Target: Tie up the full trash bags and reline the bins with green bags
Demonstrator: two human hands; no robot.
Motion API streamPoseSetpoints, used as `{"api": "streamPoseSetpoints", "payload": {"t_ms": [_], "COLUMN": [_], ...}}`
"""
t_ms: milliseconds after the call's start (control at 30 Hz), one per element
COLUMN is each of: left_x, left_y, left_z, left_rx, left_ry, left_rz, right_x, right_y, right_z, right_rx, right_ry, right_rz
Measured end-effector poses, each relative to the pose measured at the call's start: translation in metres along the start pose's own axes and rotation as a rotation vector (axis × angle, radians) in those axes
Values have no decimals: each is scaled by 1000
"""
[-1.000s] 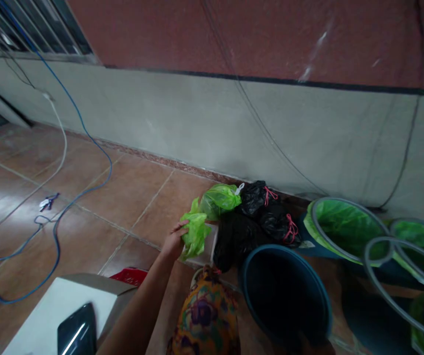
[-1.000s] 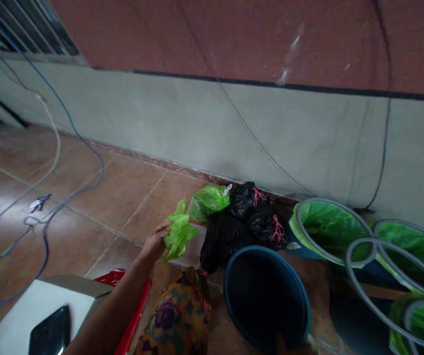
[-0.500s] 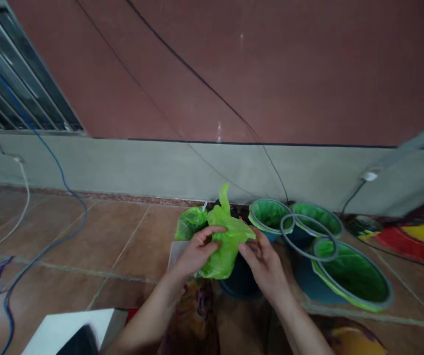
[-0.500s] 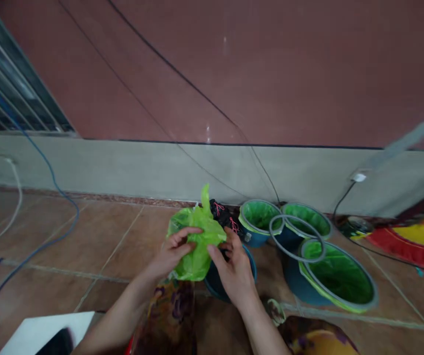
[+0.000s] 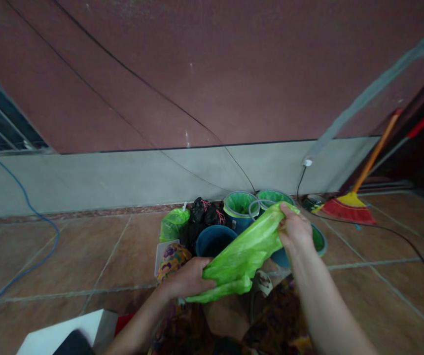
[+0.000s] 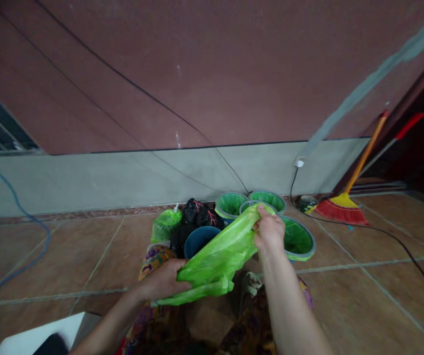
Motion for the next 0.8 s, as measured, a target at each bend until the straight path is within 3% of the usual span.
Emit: {"api": "streamPoseSetpoints", "payload": {"t_ms": [100,200,333,400,467,533,567,667,800], "left_x": [-5,-8,-2,2,5,8,10,13,18], "left_y": [-11,-19,-31,-32,-28,-20,-16,-11,-18], "left_z": [-14,-23,-32,-34,-32,-26,-24,-21,-38], "left_rx": [-82,-300,-671,-809,-889,-940,-959,-975,-895], "left_ry": [53,98,337,500,581,572,558,544,565], "left_rz": [2,-4,-108,-157,-190,-201,-199,-180,-114], "right_x": [26,42,18,-22,-73,-123,-141,-152,-120], "right_y": [-2,-1,4,8,29,61,74,100,105], "right_z": [-24,-34,-28,-25,-10,2,4,3,-6], "right_rx": [34,53,-41,-276,-574,-779,-830,-930,-933], "right_ry": [190,206,27,-50,-353,-700,-779,-757,-671], "right_rz": [100,145,-7,-244,-393,-452,-473,-427,-355]}}
Point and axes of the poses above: each hand's wrist, its own x-axis towards the middle knuckle, its own z-axis out of the palm, y = z × x, the point moved 6 cm from there along x, towards the middle knuckle, and after that the axes turned 5 degrees about y, right-handed, at the moved point
